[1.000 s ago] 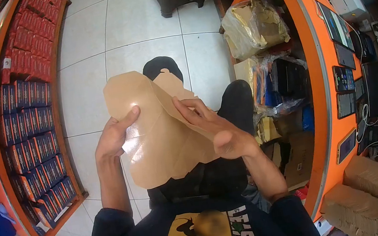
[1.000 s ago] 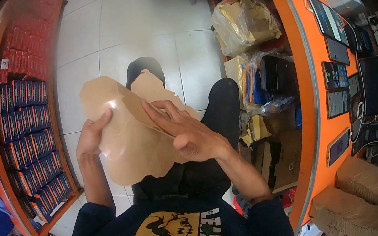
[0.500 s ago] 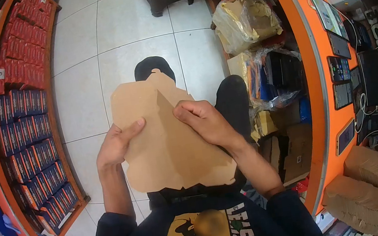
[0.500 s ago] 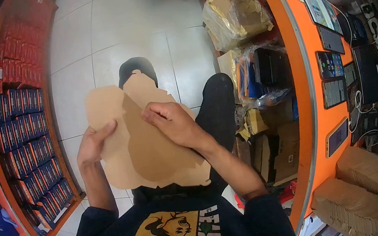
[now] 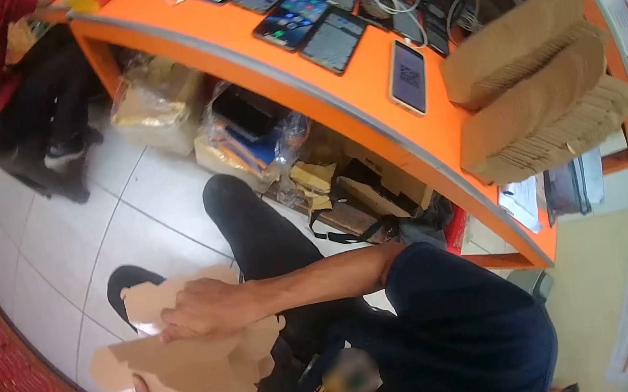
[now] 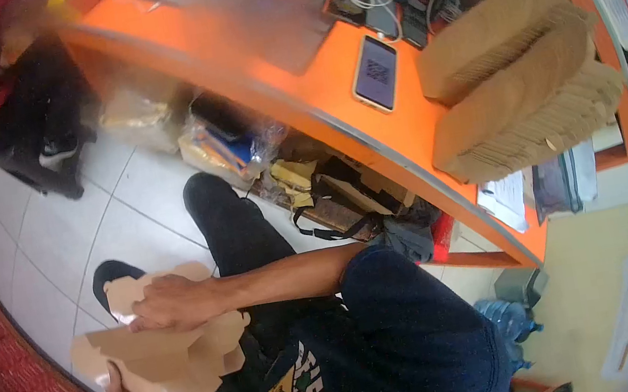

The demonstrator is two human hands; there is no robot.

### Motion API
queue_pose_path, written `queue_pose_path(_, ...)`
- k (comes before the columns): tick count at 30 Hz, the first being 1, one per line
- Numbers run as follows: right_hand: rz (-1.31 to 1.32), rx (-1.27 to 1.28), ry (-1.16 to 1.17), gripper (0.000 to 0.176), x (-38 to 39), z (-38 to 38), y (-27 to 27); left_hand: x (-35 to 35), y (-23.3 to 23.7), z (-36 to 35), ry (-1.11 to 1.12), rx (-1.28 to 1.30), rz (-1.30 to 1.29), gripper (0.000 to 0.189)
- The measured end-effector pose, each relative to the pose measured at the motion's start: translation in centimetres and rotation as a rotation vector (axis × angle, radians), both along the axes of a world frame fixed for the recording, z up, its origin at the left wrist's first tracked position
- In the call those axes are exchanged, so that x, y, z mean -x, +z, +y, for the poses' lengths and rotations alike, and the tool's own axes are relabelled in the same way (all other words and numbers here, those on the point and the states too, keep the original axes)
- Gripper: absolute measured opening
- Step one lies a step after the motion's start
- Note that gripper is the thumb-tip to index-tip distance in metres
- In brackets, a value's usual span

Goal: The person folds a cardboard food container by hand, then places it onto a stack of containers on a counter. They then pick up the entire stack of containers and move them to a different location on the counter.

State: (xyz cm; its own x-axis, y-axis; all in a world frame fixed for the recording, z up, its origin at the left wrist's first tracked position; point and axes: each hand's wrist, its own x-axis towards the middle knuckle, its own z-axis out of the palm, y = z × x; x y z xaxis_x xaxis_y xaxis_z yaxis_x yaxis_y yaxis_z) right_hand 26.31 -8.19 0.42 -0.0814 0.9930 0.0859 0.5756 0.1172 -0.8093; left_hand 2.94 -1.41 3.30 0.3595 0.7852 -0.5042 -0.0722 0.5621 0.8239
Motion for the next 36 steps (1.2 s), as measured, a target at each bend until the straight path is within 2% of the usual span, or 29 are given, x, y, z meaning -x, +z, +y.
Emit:
queue_pose_path(1, -0.009, -0.013, -0.023, 0.045, -0.2, -0.3, -0.2, -0.2, 0.3, 0.0, 0.008, 0.000, 0.005, 0.043)
queue_pose_path(3, 0.234, -0.034, 0.035, 0.045, -0.5, -1.1, -0.1, -0.2, 0.2, 0.2, 0.010, 0.000, 0.003, 0.044)
queue_pose_path(4, 0.150, 0.084, 0.027, 0.045, -0.6, -1.0, 0.7, -0.2, -0.1, 0.5, 0.018, -0.025, 0.051, 0.044)
queue_pose_path(6, 0.183, 0.101, 0.010, 0.043, -0.3, -1.0, -0.1, 0.3, -1.1, 1.1, 0.027, -0.057, 0.097, 0.044)
queue_pose_path(8, 0.217, 0.117, 0.000, 0.041, -0.3, -0.9, -0.2, 1.1, -2.2, 1.9, -0.049, -0.054, 0.006, 0.043)
queue_pose_path(11, 0.225, 0.108, -0.024, 0.039, -1.2, -1.2, -0.1, 0.1, -1.6, 1.3, -0.038, -0.114, 0.028, 0.047)
queue_pose_path(12, 0.357, 0.059, 0.016, 0.038, -2.2, -1.1, -0.7, -0.4, -1.1, 1.0, -0.016, -0.114, 0.037, 0.047)
queue_pose_path(13, 0.495, 0.016, 0.072, 0.039, -3.2, -0.9, -1.4, -1.1, -0.4, 0.7, 0.023, 0.026, -0.077, 0.047)
queue_pose_path(14, 0.648, 0.076, 0.081, 0.043, -4.2, -0.8, -2.4, -1.3, 0.3, 0.5, 0.088, 0.159, -0.188, 0.046)
queue_pose_path(15, 0.808, 0.155, 0.111, 0.049, -4.8, -0.5, -3.1, -0.4, -0.3, 1.2, 0.088, 0.189, -0.195, 0.044)
queue_pose_path(16, 0.995, 0.140, 0.141, 0.051, -5.3, -0.9, -2.5, -0.4, -1.0, 1.5, 0.185, 0.112, -0.119, 0.044)
queue_pose_path(17, 1.185, 0.134, 0.161, 0.054, -5.8, -1.6, -1.7, -1.1, -0.3, 1.4, 0.235, 0.151, -0.101, 0.043)
queue_pose_path(19, 0.905, 0.043, -0.040, 0.051, -5.8, -1.7, -1.0, -1.0, -1.7, 1.2, 0.300, 0.068, -0.102, 0.046)
queue_pose_path(21, 0.854, 0.122, -0.209, 0.035, -5.9, -1.8, 0.1, -1.0, -1.4, 1.0, 0.327, 0.060, -0.120, 0.047)
queue_pose_path(24, 0.760, 0.255, -0.253, 0.025, -7.3, -1.9, -1.5, -0.8, -1.2, 1.3, 0.253, -0.063, -0.107, 0.048)
queue_pose_path(26, 0.690, 0.278, -0.232, 0.022, -8.0, -1.7, 0.7, 0.6, -1.3, 1.9, 0.137, -0.310, 0.013, 0.054)
queue_pose_path(27, 0.618, 0.292, -0.224, 0.021, -8.5, -1.6, 1.5, 1.0, -1.2, 2.4, 0.141, -0.308, 0.017, 0.054)
queue_pose_path(29, 0.515, 0.264, -0.150, 0.020, -9.6, -1.2, 1.2, 1.2, 0.0, 3.6, 0.102, -1.036, 0.616, 0.061)
queue_pose_path(30, 0.429, 0.262, -0.050, 0.021, -9.7, -0.8, 1.8, 0.5, 1.6, 3.6, 0.025, -1.116, 0.651, 0.062)
queue_pose_path(31, 0.344, 0.260, 0.053, 0.021, -9.6, -0.5, 2.4, -0.4, 2.8, 3.6, 0.033, -1.110, 0.659, 0.062)
queue_pose_path(33, 0.288, 0.259, 0.114, 0.020, -8.8, 0.4, 3.2, -2.2, 4.3, 3.8, -0.399, -1.106, 0.642, 0.049)
queue_pose_path(34, 0.232, 0.252, 0.160, 0.021, -8.6, 0.8, 3.4, -3.0, 4.0, 3.8, -0.439, -0.908, 0.563, 0.037)
queue_pose_path(35, 0.229, 0.247, 0.168, 0.021, -8.6, 0.9, 3.4, -3.3, 3.4, 4.0, -0.430, -0.911, 0.566, 0.037)
queue_pose_path(36, 0.437, 0.216, 0.011, 0.022, -8.4, 0.8, 3.2, -3.4, 2.5, 4.3, -0.337, -0.771, 0.543, 0.033)
